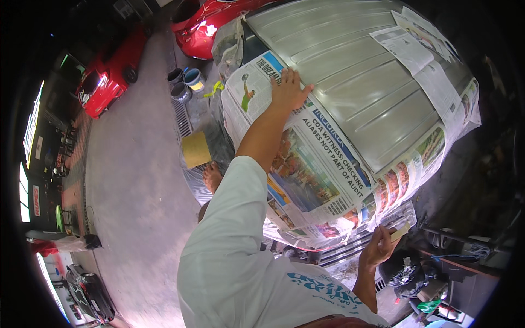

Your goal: The person tapes newspaper sheets onto a car hood to mask the surface. They smooth the paper and secure it with masking tape, covering the hood progressively.

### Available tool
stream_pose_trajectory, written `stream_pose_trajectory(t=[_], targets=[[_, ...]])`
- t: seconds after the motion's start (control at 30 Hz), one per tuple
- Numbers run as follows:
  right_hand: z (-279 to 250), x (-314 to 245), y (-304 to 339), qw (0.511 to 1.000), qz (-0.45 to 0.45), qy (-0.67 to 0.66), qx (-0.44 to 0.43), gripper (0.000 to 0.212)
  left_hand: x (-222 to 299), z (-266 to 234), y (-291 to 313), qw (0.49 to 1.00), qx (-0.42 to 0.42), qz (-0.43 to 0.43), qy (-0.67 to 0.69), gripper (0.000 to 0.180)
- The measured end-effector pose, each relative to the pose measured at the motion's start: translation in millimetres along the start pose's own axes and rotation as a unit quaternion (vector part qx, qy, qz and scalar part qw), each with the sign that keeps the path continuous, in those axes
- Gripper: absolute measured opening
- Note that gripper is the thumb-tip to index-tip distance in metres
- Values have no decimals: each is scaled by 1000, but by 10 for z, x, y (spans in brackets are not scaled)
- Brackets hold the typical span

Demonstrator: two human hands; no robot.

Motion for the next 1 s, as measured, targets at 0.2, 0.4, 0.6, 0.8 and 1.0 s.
stream_pose_trajectory(t=[0.2, 0.4, 0.6, 0.8, 1.0], targets=[[276, 99, -405, 999, 21, 37, 4, 13, -115, 90, 55, 1000, -8, -3, 11, 98], [1040, -346, -1489, 985, -164, -55, 8, 14, -231, 6, 131, 999, -28, 27, -4, 121], [2208, -551, -2096, 947, -307, -33, -89, 20, -287, 138, 125, 998, 11, 59, 31, 116], [2972, -659, -2326, 923, -357, -11, -142, 19, -153, 43, 321, 996, 13, 87, 9, 84], [3277, -650, -2410, 901, -390, -16, -190, 20, -213, 156, 474, 992, 81, 101, 4, 66]])
Point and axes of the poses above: each hand's wrist, its own y-axis away from the middle knuckle, its own z-axis out of the palm, x = y × z, the point moved 2 cm from there along -y, towards the middle knuckle, and after that the axes turned 6 degrees about -y, right-handed, at the moved point
